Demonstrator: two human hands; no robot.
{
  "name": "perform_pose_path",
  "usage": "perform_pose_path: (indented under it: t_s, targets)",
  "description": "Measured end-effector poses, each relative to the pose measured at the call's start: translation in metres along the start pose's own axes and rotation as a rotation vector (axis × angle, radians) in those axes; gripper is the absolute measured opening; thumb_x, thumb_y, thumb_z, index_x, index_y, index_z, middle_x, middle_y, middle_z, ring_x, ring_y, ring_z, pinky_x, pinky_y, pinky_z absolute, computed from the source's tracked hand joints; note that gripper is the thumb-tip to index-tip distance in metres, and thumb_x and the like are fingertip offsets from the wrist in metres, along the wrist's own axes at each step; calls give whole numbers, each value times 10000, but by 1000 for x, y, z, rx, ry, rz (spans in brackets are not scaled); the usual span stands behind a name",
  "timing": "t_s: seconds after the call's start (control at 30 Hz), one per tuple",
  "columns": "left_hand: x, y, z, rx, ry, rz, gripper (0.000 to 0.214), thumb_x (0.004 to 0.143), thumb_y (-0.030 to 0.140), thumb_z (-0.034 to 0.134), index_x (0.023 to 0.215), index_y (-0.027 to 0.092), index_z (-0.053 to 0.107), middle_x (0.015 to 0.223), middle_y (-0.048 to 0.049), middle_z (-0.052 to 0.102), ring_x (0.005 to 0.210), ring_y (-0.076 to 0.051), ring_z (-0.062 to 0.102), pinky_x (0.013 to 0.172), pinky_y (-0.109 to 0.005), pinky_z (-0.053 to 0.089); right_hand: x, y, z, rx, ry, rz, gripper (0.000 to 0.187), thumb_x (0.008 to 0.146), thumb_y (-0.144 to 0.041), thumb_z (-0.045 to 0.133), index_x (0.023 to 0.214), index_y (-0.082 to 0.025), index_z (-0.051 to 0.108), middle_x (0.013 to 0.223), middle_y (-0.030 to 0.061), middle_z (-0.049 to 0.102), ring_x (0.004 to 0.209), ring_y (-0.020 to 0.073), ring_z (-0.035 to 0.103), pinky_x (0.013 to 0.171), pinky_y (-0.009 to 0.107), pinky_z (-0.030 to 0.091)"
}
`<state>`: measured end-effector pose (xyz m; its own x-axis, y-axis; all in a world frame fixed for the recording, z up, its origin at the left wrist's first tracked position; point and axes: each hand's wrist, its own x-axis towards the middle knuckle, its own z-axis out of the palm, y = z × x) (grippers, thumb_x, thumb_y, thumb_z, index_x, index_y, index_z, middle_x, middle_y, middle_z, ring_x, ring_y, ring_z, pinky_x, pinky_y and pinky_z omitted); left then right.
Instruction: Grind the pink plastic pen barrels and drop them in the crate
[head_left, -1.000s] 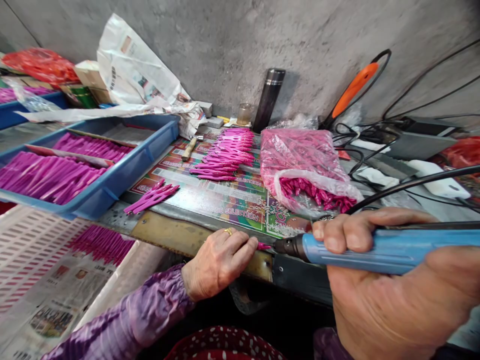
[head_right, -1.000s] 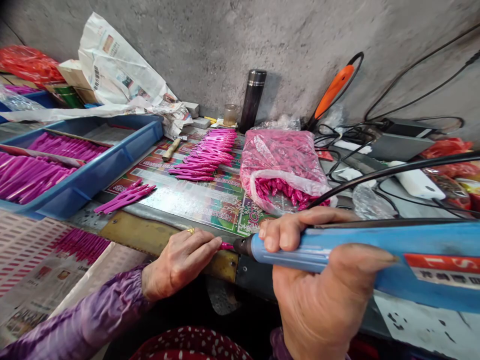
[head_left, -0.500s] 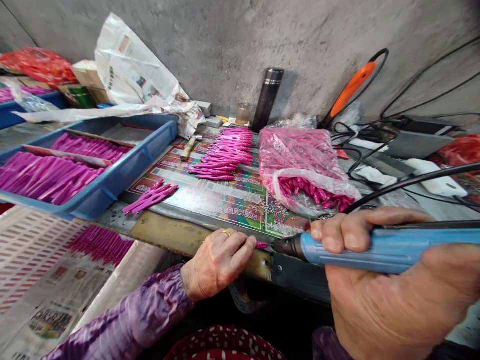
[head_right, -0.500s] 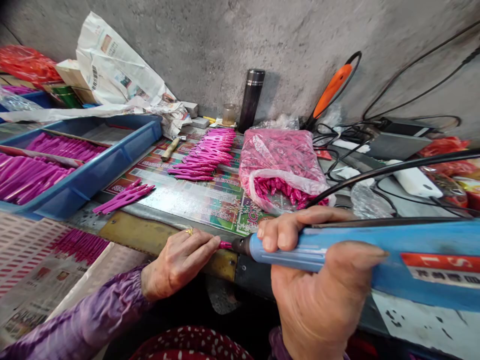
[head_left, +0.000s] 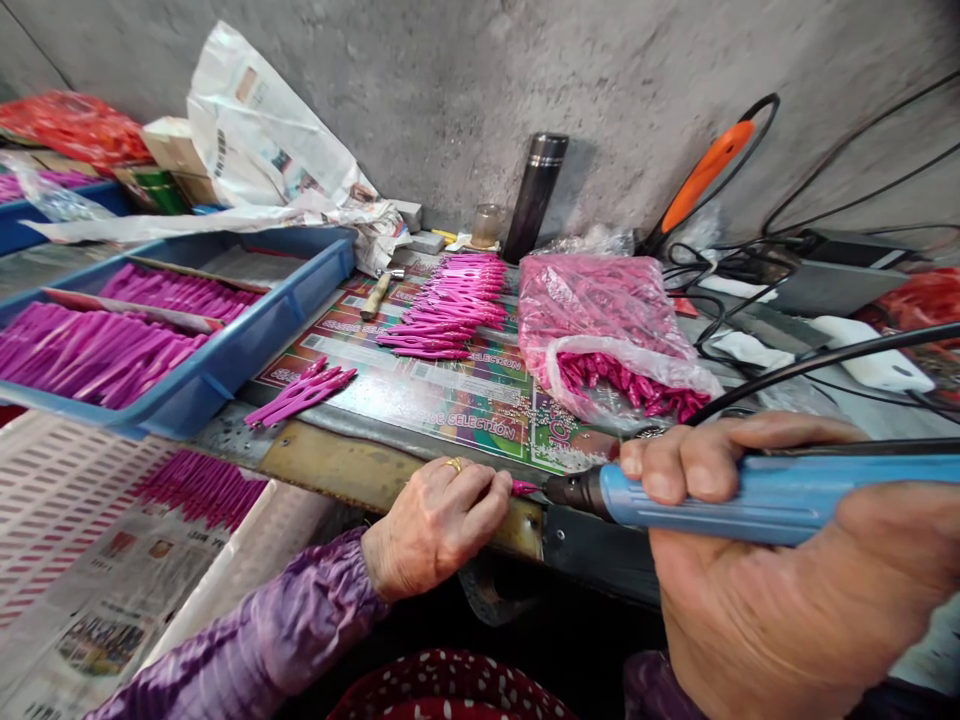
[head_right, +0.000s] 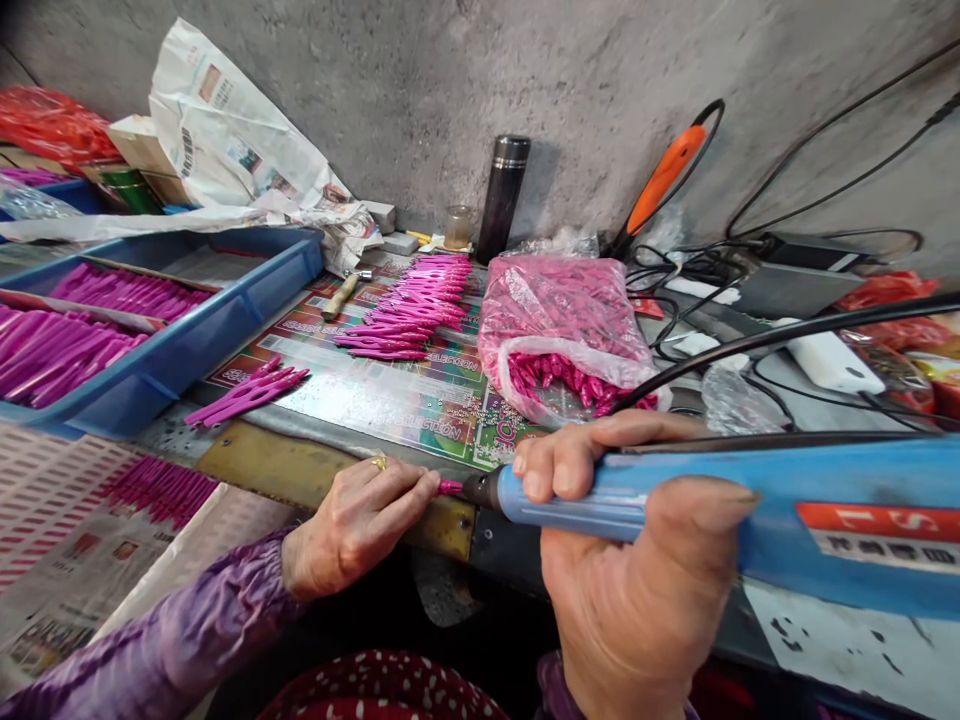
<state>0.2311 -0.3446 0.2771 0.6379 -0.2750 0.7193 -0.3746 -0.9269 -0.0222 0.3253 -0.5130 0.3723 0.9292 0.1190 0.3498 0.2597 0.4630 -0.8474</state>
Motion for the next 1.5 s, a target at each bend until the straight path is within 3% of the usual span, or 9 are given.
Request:
perform_pose_path:
  t_s: [0.2,0.53,0.8,1.07,1.2,1.33,1.5]
  targets:
    - [-3,0,1,1,-47,-23,192,1061,123,436,1149,115,608,857,-64,709,696,-160,652,614,-289,535,-2,2,0,9,-20,-6,505,781,-752,706,732,-256,621,534,-68,478,476,138,465,527,337,488]
    - [-5,1,5,-118,25,-76,122,1034,77,491,978,164,556,863,-45,702,723,-158,631,652,-287,480,2,-1,0,18,-7,6,535,718,-777,745,723,-256,627,541,-69,480,477,136,475,522,348,503]
    - [-5,0,7,-51,-5,-50,202,1048,101,486,1233,85,566,849,-50,700,703,-171,622,636,-302,487,-1,-1,0,-7,-18,-12,533,766,-781,697,731,-255,619,518,-57,494,486,139,471,533,338,494]
    - [-1,-1,7,-79,-39,-125,209,1064,118,421,1061,147,627,867,-46,714,696,-167,627,634,-285,483,-2,-5,0,-12,-25,-27,537,751,-768,722,717,-246,601,519,-60,491,490,139,460,539,335,490]
    - [4,5,2,-164,-39,-272,213,1063,147,464,1018,142,672,881,-60,728,746,-175,677,672,-276,520,-6,-10,-3,2,-59,-14,510,752,-750,740,727,-252,632,527,-59,502,483,142,460,540,344,491]
    - [8,18,-13,-386,-6,-482,188,1032,134,525,1039,143,713,888,-50,723,772,-149,675,717,-241,516,-11,-16,-2,-23,-118,-29,493,774,-731,735,731,-249,644,528,-56,516,484,141,478,536,344,482]
    - [8,35,-37,-859,-128,-991,163,964,239,599,955,150,735,722,0,651,653,-106,566,610,-203,426,-18,-20,4,-33,-196,-28,413,769,-636,785,728,-237,684,516,-46,549,455,144,495,510,340,458]
